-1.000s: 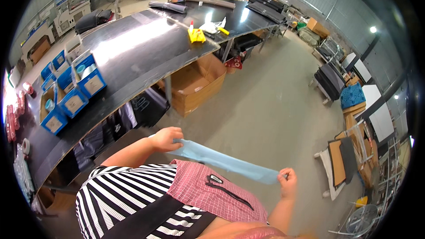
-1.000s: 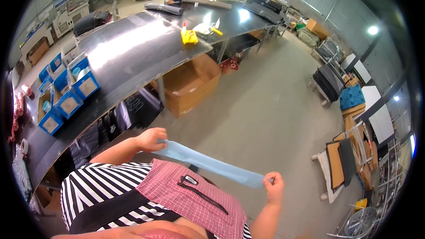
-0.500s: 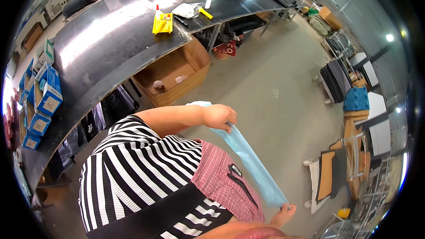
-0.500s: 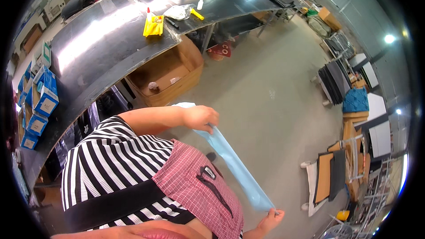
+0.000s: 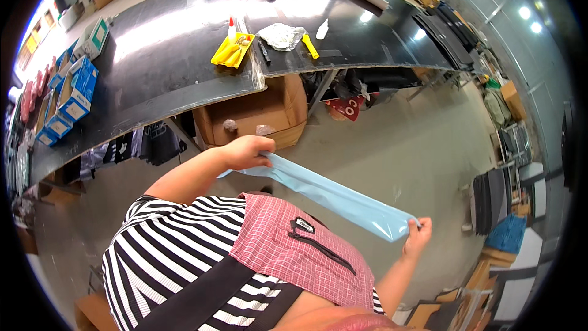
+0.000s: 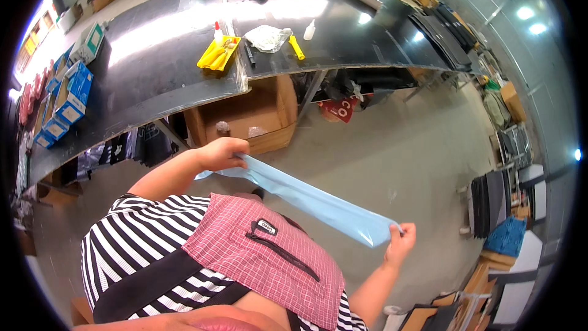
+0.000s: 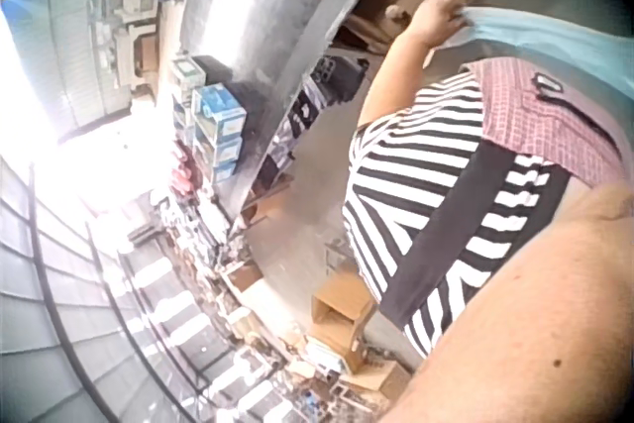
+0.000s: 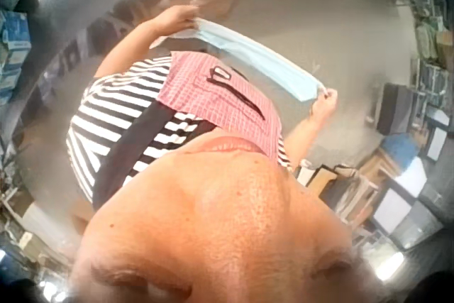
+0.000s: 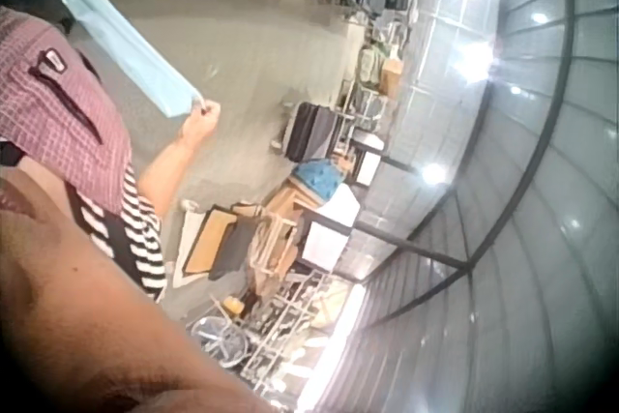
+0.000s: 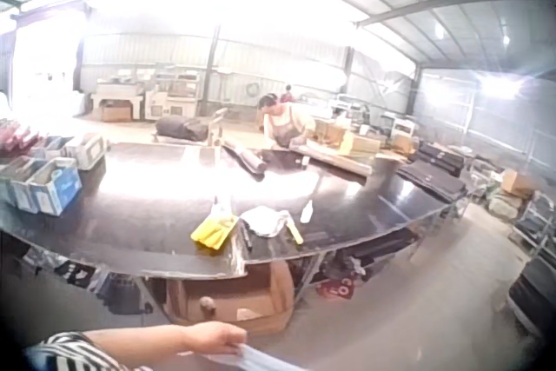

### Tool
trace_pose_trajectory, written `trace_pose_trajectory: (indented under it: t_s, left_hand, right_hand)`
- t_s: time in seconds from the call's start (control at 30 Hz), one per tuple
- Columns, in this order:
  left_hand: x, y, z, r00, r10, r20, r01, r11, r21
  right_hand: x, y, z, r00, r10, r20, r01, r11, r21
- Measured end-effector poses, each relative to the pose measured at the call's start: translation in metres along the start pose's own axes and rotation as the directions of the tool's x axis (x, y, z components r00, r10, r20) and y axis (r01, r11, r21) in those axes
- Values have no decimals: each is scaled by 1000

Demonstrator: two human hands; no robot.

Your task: The person applies glue to the back of a black mat using a squeeze bottle and smooths it with a yellow roller. They then place a white label on the mat and press it down. The person folds the mat and stacks it with others, then repeats the process on a second mat.

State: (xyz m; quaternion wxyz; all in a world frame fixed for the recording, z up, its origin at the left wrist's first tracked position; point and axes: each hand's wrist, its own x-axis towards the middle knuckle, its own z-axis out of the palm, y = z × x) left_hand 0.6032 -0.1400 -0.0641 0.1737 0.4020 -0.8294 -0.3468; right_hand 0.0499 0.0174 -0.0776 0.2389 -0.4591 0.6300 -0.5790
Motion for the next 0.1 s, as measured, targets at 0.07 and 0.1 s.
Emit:
trace_pose_trajectory:
  t_s: [0.07, 0.1]
  left_hand:
    - [9, -14, -9, 989, -150, -21, 150, 989, 8]
    - [15, -27, -9, 987, -158, -5, 158, 986, 55]
  right_hand:
    - [58, 2, 39, 996, -5, 90, -5, 994, 106]
    - [81, 5, 55, 991, -32, 129, 13, 989, 145]
